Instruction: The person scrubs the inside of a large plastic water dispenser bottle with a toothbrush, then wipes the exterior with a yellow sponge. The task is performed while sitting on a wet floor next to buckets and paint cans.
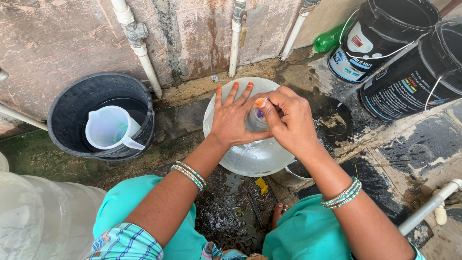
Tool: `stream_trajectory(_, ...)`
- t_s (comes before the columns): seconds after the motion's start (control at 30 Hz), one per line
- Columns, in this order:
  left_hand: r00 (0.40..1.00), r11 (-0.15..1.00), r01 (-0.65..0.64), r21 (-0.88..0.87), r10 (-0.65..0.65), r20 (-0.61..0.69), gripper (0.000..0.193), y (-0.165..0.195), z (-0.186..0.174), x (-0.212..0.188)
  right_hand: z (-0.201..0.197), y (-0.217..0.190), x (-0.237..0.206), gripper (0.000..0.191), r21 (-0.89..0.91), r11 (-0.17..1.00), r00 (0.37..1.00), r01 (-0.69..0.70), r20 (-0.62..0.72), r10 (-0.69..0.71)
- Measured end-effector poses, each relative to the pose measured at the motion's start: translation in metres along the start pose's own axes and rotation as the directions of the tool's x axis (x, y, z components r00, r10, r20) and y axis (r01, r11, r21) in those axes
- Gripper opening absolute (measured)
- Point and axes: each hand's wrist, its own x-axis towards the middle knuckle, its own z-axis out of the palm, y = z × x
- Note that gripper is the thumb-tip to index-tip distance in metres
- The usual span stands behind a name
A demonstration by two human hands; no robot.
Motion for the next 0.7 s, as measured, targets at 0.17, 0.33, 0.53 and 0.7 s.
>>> stream_trajectory(0.17, 0.997, 0.996, 0.076, 0.035, -0.077, 0.016, 0.118, 0.008, -0.001, -0.003, 0.003, -0.002, -0.001, 0.019, -0.005, 1.000, 1.000, 0.016, -0.003, -0.016)
stream_trajectory(0.33, 0.979, 0.999, 0.045, 0.024, -0.049, 0.198, 0.145, 0.006, -0.012, -0.001, 0.002, -0.003, 0.001, 0.020, -0.014, 1.000, 1.000, -0.015, 0.026, 0.015)
stream_trajectory(0.53, 0.907, 0.994, -0.047, 0.097, 0.001, 0.422, 0.167, -0.002, -0.036, 0.003, -0.001, -0.009, 0.005, 0.022, 0.097, 0.991, 0.992, -0.091, 0.097, 0.081)
stream_trajectory(0.7, 0.858, 0.982, -0.080, 0.170, -0.019, 0.514, 0.173, 0.005, -0.046, 0.006, -0.006, -0.004, 0.009, 0.023, -0.126, 0.992, 0.996, -0.005, 0.089, 0.016)
